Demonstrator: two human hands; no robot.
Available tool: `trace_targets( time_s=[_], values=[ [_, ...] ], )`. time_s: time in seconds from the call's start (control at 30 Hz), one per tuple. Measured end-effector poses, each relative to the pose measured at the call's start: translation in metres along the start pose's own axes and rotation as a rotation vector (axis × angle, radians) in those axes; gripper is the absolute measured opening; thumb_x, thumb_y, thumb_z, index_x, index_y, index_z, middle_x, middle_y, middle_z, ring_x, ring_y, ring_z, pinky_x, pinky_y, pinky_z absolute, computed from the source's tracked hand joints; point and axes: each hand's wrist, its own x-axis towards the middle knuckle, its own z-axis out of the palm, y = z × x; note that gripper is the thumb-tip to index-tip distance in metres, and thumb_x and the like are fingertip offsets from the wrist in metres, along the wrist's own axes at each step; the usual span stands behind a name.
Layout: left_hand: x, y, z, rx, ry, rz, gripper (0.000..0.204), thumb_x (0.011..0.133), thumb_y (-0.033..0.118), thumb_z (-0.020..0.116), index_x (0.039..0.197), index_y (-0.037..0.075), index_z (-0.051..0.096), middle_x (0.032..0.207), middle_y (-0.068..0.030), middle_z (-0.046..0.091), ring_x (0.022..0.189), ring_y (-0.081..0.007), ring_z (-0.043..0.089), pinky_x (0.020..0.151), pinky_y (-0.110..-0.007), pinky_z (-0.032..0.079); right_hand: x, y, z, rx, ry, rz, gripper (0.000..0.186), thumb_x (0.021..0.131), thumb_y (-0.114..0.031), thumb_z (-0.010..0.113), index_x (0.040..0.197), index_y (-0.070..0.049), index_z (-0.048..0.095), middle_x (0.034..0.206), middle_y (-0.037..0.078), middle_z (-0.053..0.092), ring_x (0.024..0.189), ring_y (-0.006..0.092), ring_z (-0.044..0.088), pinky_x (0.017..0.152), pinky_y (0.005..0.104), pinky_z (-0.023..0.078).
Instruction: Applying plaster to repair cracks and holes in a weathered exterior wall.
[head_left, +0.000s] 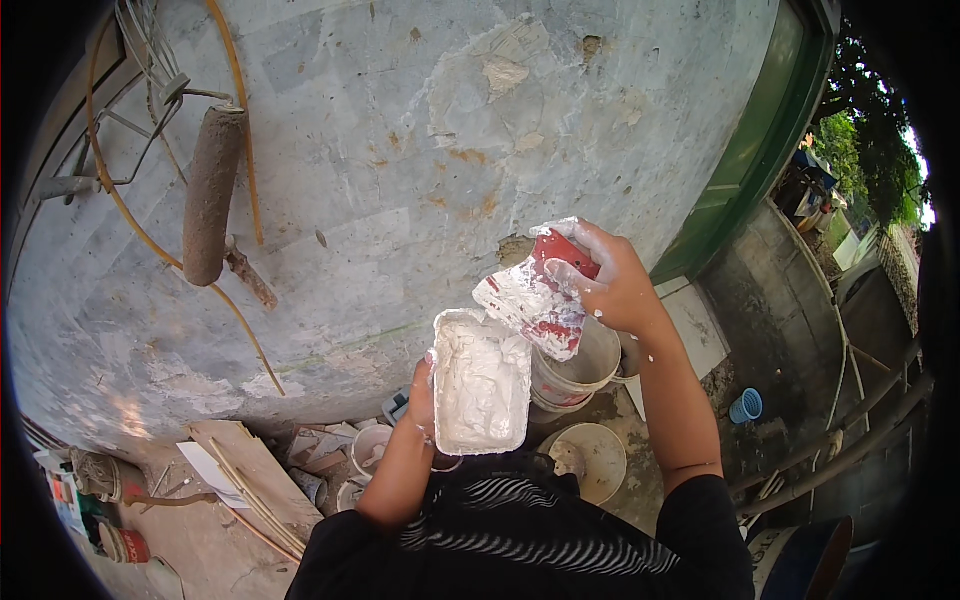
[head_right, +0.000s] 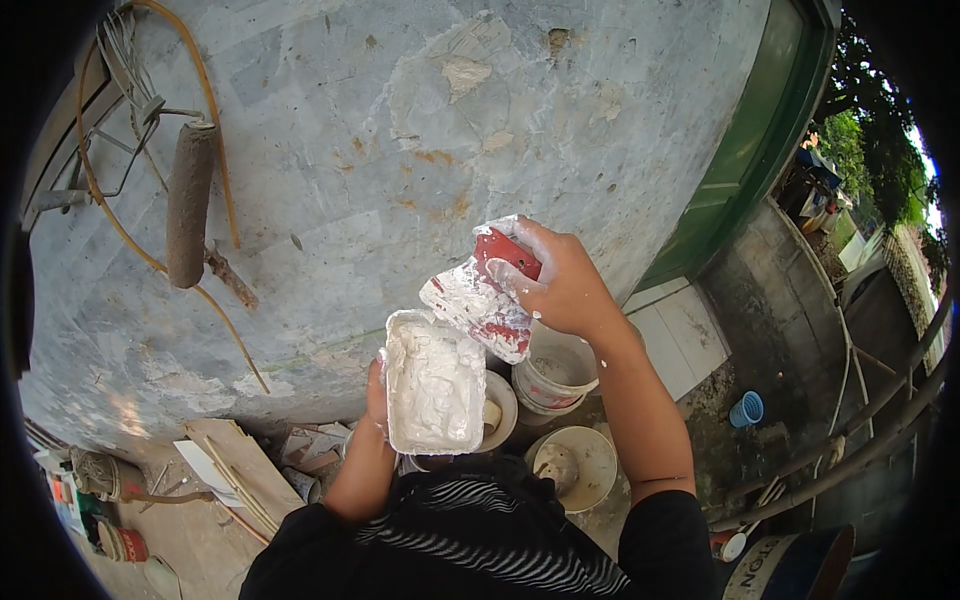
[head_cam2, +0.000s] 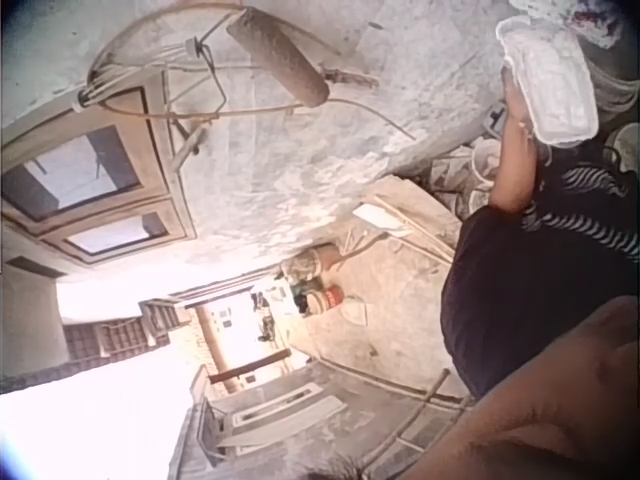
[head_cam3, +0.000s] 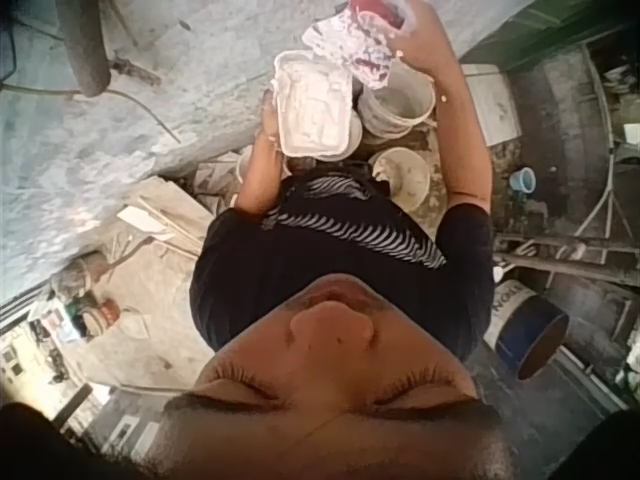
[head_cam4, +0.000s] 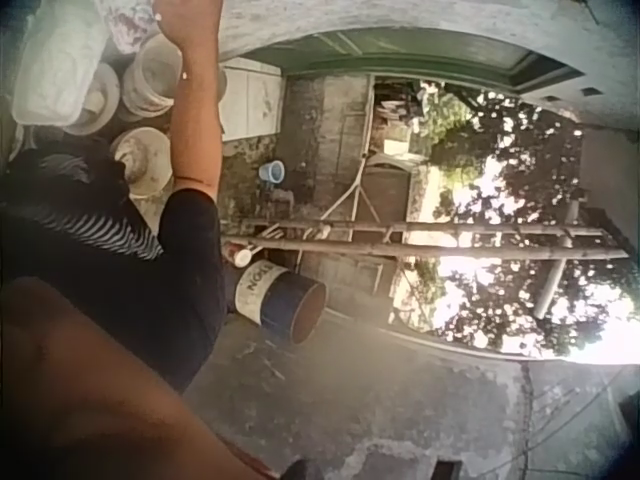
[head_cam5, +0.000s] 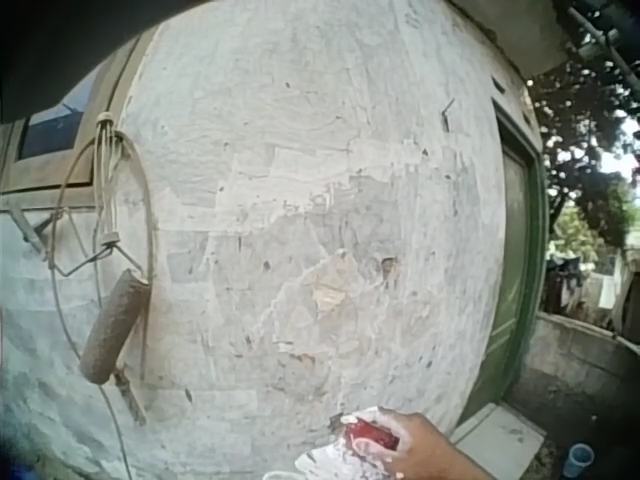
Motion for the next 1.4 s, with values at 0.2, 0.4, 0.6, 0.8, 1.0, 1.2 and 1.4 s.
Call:
trace_targets(
  time_s=[0.2,0.4,0.6,0.8,1.0,1.2,1.4],
  values=[
    [-0.005,0.000,0.000,0.070,-0.098,0.057,0.084,0.079,0.061,0.042,0.140,0.005,0.026,0.137,-0.0185,0.039,0.121,-0.0348,0.044,0.101,-0.048,0.037,-0.005,0.015,0.008,0.550,0.017,0.217,0.035,0.069,0.005,0.051,0.103,0.004,0.058,0.089,0.010,0.064,0.080,0.0142,0.060,0.071,0.0263,0.047],
    [-0.007,-0.002,-0.015,0.166,0.003,0.046,0.089,0.076,0.061,0.049,0.139,0.002,0.027,0.135,-0.0194,0.040,0.121,-0.0340,0.045,0.101,-0.046,0.037,-0.007,0.017,0.016,0.588,-0.088,0.443,0.039,0.067,0.006,0.044,0.103,0.006,0.060,0.088,0.009,0.064,0.076,0.0121,0.060,0.068,0.0253,0.047],
    [-0.009,0.001,-0.022,0.211,0.037,-0.034,0.088,0.075,0.058,0.054,0.137,0.000,0.029,0.133,-0.0191,0.043,0.120,-0.0325,0.046,0.101,-0.044,0.038,-0.001,0.033,0.012,0.589,-0.196,0.479,0.024,0.082,-0.002,0.052,0.103,0.007,0.059,0.091,0.010,0.065,0.077,0.0120,0.062,0.068,0.0234,0.048],
    [-0.007,0.004,-0.019,0.165,0.042,-0.027,0.086,0.076,0.057,0.054,0.136,0.000,0.030,0.132,-0.0194,0.044,0.118,-0.0331,0.047,0.100,-0.045,0.038,0.007,0.047,0.021,0.822,-0.223,0.581,0.024,0.082,-0.004,0.056,0.103,0.008,0.059,0.092,0.012,0.065,0.079,0.0150,0.064,0.070,0.0261,0.052],
    [-0.006,0.005,-0.020,0.168,0.077,0.050,0.084,0.078,0.059,0.048,0.136,0.000,0.031,0.132,-0.0198,0.044,0.118,-0.0340,0.047,0.100,-0.045,0.038,0.007,0.050,0.037,0.900,-0.199,0.577,0.024,0.081,-0.003,0.057,0.103,0.008,0.059,0.092,0.013,0.066,0.080,0.0152,0.064,0.070,0.0265,0.053],
    [-0.007,0.009,-0.015,0.216,0.147,0.073,0.084,0.078,0.059,0.047,0.135,0.000,0.032,0.131,-0.0199,0.045,0.116,-0.0339,0.049,0.099,-0.045,0.039,0.007,0.047,0.043,0.963,-0.162,0.593,0.023,0.082,-0.002,0.056,0.102,0.008,0.060,0.092,0.013,0.066,0.078,0.0161,0.065,0.069,0.0267,0.053],
    [-0.007,0.009,-0.026,0.170,0.113,0.027,0.084,0.076,0.057,0.051,0.135,-0.001,0.033,0.129,-0.0203,0.047,0.114,-0.0333,0.050,0.098,-0.044,0.040,0.011,0.052,0.043,1.015,-0.234,0.658,0.024,0.082,-0.003,0.056,0.102,0.009,0.060,0.092,0.014,0.066,0.077,0.0162,0.065,0.067,0.0267,0.054]
  ],
)
